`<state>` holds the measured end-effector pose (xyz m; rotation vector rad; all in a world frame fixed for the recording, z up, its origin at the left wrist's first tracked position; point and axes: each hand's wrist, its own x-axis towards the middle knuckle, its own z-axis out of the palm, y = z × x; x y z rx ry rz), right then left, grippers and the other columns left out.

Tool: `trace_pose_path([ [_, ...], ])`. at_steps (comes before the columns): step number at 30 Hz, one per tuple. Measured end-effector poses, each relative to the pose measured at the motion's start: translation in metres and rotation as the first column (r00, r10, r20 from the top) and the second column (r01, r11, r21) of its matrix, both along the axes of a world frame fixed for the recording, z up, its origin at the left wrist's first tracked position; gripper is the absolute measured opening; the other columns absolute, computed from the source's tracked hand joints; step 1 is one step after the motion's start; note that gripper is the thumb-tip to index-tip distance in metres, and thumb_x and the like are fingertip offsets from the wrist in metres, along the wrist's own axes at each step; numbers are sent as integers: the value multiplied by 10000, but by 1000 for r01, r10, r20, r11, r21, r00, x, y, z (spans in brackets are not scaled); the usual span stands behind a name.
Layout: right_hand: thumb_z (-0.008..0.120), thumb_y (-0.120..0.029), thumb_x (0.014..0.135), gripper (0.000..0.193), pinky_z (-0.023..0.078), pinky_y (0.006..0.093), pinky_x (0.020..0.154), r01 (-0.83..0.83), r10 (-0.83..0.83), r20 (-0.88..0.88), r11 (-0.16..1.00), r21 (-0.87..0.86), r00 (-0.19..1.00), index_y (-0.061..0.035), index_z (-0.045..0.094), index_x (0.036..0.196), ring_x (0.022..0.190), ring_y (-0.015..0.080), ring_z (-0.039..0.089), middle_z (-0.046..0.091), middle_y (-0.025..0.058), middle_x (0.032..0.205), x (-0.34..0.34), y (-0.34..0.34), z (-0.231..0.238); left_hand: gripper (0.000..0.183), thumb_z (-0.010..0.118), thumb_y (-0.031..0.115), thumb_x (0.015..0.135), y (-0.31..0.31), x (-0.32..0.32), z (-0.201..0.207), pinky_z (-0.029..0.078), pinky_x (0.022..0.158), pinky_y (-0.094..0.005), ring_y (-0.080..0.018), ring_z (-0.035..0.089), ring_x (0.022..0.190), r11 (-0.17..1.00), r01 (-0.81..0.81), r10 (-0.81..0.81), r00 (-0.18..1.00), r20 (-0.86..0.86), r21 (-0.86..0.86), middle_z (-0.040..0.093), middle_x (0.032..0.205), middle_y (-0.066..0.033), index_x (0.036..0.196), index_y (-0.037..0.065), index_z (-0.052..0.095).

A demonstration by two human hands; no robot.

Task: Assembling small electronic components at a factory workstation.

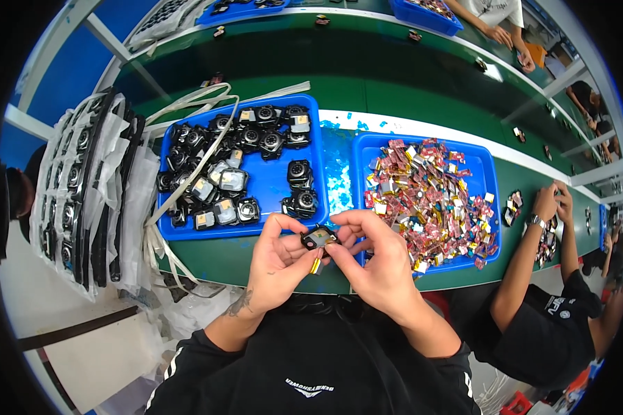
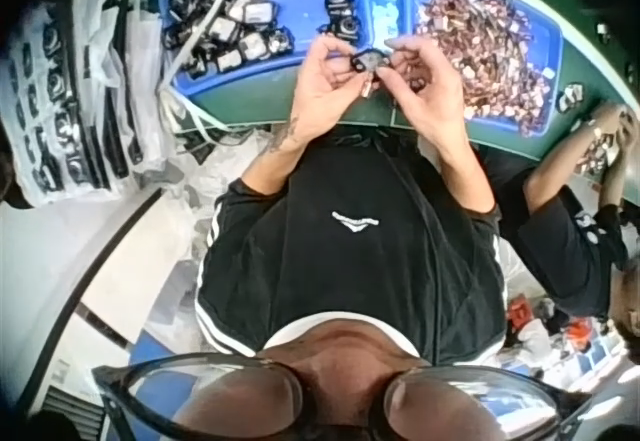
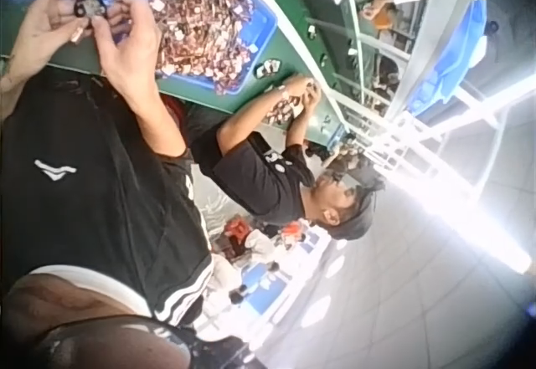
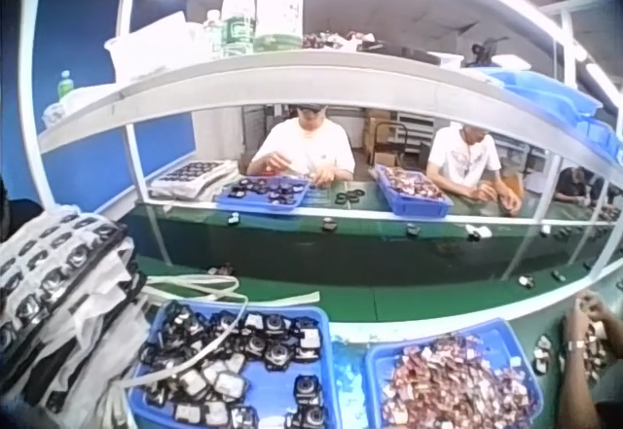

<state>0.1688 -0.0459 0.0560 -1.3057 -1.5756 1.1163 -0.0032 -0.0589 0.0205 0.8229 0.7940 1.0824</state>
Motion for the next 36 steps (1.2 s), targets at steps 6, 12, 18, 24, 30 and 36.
trace_pose_path([
  [6, 695, 34, 819, 325, 522, 236, 678, -32, 32, -6, 997, -71, 999, -6, 606, 1130, 832, 86, 582, 601, 35, 896, -12, 6, -3, 321, 565, -86, 913, -1, -6, -4, 535, 784, -262, -162, 670, 950, 998, -62, 62, 998, 17, 14, 664, 1044, -160, 1124, 41, 359],
  [12, 673, -10, 859, 310, 491, 232, 618, -189, 198, 74, 975, -119, 977, -11, 533, 1135, 682, 98, 642, 642, 37, 732, 15, 96, 12, 440, 743, 20, 780, 25, -60, 3, 516, 761, -315, -181, 665, 821, 808, -74, 571, 344, -745, 585, 685, 1008, -114, 1185, 34, 574],
  [18, 791, -15, 724, 386, 529, 232, 582, 250, -257, 14, 925, -285, 966, 26, 570, 1037, 645, 145, 629, 672, 112, 794, 75, 271, -52, 493, 804, 113, 704, 27, -111, 4, 502, 769, -414, -342, 627, 898, 912, 133, 407, -166, -898, 389, 664, 876, -150, 1131, 52, 566],
  [24, 822, -227, 710, 367, 523, 388, 830, 261, -304, 604, 952, 161, 737, -26, 672, 978, 931, 323, 668, 692, 169, 950, 88, 268, -58, 252, 734, 23, 743, 27, -116, -7, 490, 686, -357, -257, 593, 737, 871, 1, 492, 45, -870, 492, 571, 744, -76, 982, 37, 656],
  [30, 662, -91, 770, 91, 530, 391, 687, -20, -75, 679, 991, 130, 730, -22, 688, 823, 732, 318, 678, 675, 154, 732, 113, 194, 14, 120, 493, -40, 930, 22, -113, -15, 528, 716, -263, -149, 606, 902, 828, -438, 557, 716, -422, 351, 606, 1105, -152, 1039, 8, 474],
  [36, 703, -213, 798, 191, 527, 411, 674, -72, 16, 703, 996, 50, 711, -23, 697, 820, 724, 330, 672, 682, 158, 741, 122, 152, -8, 147, 508, 80, 976, 25, -74, -16, 590, 574, -292, -252, 689, 671, 941, -332, 336, 940, 66, -59, 662, 976, -213, 1108, 78, 444],
])
